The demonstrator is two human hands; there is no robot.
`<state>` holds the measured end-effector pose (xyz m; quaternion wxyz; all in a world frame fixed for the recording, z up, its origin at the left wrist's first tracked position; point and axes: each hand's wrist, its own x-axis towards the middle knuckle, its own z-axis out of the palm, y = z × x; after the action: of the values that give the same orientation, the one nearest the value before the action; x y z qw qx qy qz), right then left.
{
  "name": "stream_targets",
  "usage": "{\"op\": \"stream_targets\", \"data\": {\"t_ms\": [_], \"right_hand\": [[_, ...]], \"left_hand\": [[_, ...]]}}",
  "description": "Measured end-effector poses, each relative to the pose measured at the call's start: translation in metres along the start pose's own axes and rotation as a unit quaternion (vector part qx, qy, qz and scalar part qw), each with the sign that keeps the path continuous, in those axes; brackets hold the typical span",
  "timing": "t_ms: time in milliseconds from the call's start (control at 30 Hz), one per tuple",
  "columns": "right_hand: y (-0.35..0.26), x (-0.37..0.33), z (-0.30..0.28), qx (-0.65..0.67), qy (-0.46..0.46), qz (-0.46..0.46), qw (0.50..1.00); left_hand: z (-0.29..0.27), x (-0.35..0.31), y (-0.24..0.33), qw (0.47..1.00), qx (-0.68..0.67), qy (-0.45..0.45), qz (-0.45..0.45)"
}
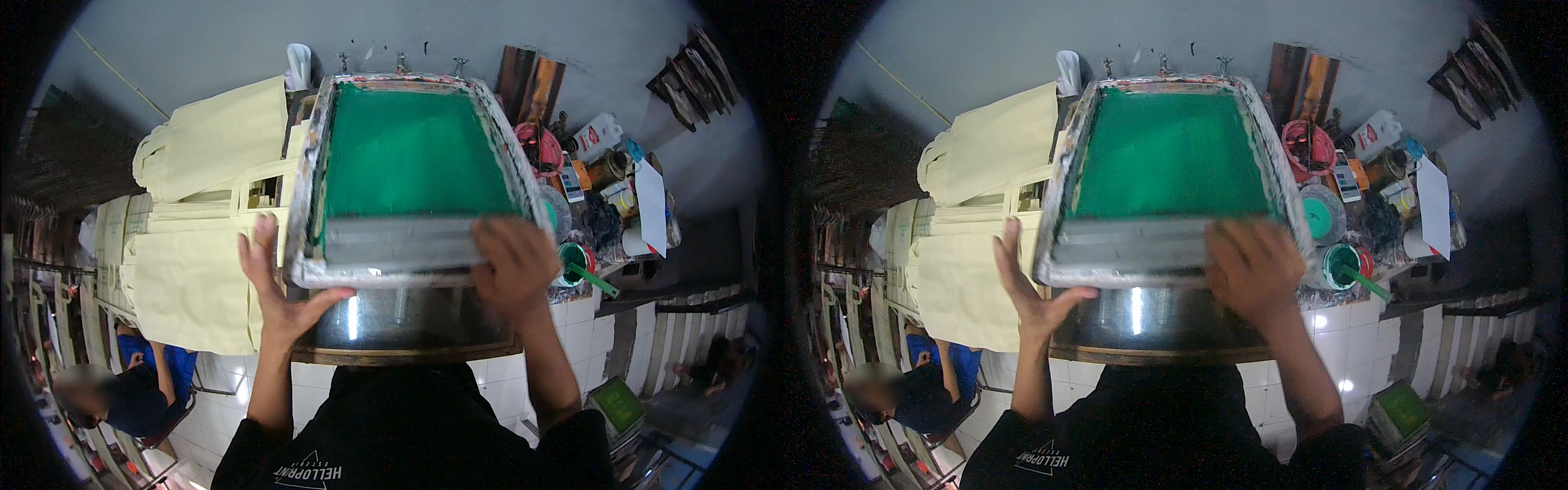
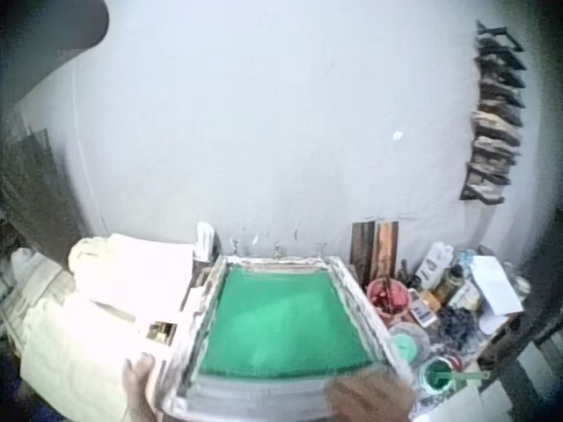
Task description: The person performs screen printing on tote bags by placing a bag on the printing bed, lowering the screen, and using a squeegee to spread green ink across the design, repeating this for multiple bags.
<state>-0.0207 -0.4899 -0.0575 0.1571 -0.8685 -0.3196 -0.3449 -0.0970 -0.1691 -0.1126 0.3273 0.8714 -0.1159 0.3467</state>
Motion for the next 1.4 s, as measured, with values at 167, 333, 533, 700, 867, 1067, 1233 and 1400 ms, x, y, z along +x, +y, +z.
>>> {"op": "stream_targets", "data": {"t_ms": [167,333,533,700,867,1067,1233,1400], "right_hand": [[0.036,0.12,-0.034,-0.063,0.128,-0.064,0.988],[0.028,0.197,-0.059,-0.071,0.087,0.046,0.993],[0.049,0.249,-0.059,-0.084,0.093,0.075,0.989],[0.065,0.267,-0.058,-0.081,0.122,0.039,0.988],[0.073,0.288,-0.061,-0.1,0.069,0.057,0.991],[0.087,0.301,-0.057,-0.115,0.032,0.056,0.991],[0.092,0.3,-0.052,-0.076,0.052,0.015,0.996],[0.107,0.304,-0.053,-0.097,0.03,0.046,0.994]], "left_hand": [[0.007,0.056,-0.024,0.98,-0.066,-0.019,-0.185],[0.03,0.033,-0.099,0.922,0.245,-0.247,-0.171],[0.023,0.041,-0.114,0.934,0.155,-0.214,-0.24],[-0.095,0.012,-0.163,0.932,0.18,-0.079,-0.303],[-0.077,0.029,-0.153,0.923,0.314,0.005,-0.22],[0.2,0.109,-0.051,0.967,-0.007,-0.244,-0.078],[0.298,0.175,-0.056,0.934,0.119,-0.33,-0.066],[0.318,0.214,-0.058,0.871,0.104,-0.46,-0.136]]}}
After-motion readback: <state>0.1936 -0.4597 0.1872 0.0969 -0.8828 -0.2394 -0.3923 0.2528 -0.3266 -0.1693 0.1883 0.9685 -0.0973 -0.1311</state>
